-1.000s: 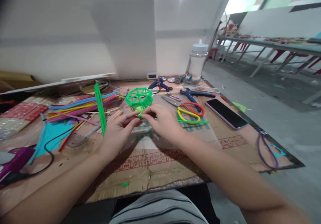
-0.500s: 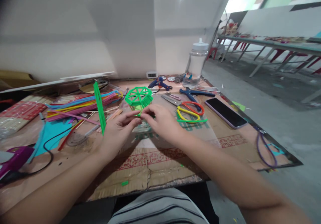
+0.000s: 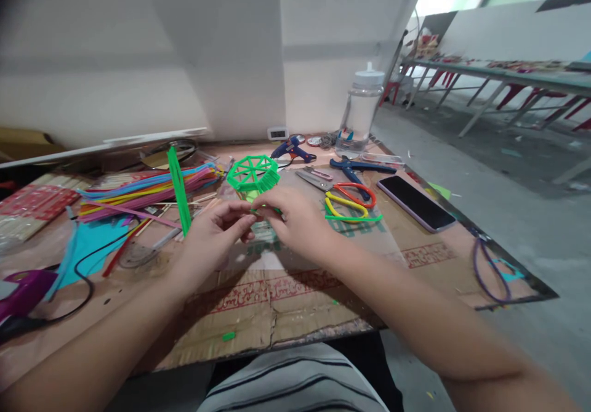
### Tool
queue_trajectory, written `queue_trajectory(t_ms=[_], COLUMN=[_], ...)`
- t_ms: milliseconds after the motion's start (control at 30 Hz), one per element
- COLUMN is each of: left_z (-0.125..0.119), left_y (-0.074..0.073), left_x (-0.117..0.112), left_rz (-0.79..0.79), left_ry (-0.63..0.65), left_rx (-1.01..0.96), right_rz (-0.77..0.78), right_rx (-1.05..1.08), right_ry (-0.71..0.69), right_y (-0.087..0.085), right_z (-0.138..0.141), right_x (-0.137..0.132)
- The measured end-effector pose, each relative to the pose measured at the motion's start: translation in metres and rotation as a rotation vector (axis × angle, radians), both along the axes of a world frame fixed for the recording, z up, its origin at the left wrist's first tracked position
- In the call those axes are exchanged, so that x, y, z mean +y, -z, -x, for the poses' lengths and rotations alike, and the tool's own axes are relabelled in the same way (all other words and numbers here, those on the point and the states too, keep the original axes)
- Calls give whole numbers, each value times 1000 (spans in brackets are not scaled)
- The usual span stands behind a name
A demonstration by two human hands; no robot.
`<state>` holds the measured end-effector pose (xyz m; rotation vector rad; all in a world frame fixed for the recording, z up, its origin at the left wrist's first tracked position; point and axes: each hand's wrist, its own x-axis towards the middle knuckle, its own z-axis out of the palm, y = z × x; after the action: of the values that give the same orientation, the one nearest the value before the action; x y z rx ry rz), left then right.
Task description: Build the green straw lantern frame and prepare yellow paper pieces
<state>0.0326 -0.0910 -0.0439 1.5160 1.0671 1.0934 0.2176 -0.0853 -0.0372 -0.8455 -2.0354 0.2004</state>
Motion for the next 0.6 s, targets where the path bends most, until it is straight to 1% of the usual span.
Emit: queue_trajectory(t_ms=[67, 167, 300, 400, 600], left_z=[0, 1, 1, 0, 0], left_y=[-1, -2, -1, 2, 9], left_x=[-2, -3, -4, -3, -1], left_rz=[-14, -47, -86, -77, -82], left_ry=[-2, -33, -60, -39, -35], left_rx=[-4, 43, 73, 53, -11], right_rz=[-14, -2, 63, 107, 103], right_rx=[-4, -9, -9, 1, 23], right_ry=[-11, -5, 34, 49, 20], right_y=[0, 0, 0, 1, 1], right_z=[-1, -2, -2, -2, -1], right_x=[0, -2, -3, -2, -2])
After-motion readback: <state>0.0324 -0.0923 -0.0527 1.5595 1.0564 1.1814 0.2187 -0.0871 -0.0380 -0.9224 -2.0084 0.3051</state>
